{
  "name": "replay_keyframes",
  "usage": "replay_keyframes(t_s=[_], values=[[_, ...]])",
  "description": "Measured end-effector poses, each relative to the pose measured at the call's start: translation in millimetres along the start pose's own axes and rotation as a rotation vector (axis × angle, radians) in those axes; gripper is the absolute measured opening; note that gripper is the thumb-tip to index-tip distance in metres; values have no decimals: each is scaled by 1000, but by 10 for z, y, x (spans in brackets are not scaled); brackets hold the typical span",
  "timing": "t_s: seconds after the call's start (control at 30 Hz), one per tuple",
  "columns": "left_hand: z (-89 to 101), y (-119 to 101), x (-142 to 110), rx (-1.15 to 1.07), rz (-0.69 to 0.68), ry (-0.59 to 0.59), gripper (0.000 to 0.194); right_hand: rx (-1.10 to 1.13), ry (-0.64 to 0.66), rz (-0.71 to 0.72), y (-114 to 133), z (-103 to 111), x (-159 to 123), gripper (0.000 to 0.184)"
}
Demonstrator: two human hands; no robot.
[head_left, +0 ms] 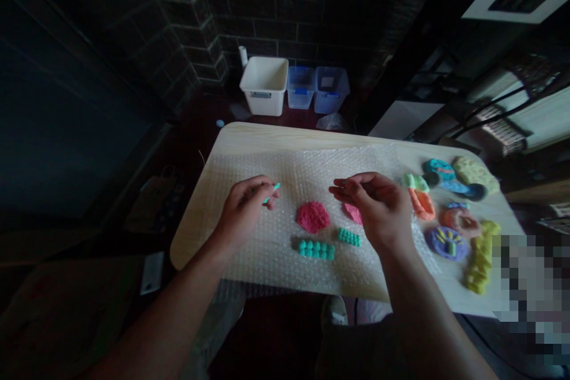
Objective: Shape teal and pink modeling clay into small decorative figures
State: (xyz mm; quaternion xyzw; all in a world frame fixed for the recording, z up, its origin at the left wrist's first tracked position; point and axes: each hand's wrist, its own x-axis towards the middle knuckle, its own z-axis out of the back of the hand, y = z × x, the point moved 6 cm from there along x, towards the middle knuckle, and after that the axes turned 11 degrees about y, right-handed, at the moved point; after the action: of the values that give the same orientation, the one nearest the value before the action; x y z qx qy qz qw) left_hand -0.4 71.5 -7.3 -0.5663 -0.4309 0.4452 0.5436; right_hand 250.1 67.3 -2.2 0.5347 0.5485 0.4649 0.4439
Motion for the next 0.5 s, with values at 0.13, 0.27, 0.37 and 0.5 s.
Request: replay_keyframes(t_s=[0.13,0.27,0.37,0.5], values=[[35,30,26,-54,-2,-24,20,115,11,-46,-21,-3,34,27],[27,53,30,-58,1,-23,20,12,82,-30,-19,-87,11,26],[36,69,30,-61,10,-30,20,7,101,-3,4,-137,-10,34],[47,92,35,-52,17,-30,21,-27,74,-20,20,-181,-40,47]])
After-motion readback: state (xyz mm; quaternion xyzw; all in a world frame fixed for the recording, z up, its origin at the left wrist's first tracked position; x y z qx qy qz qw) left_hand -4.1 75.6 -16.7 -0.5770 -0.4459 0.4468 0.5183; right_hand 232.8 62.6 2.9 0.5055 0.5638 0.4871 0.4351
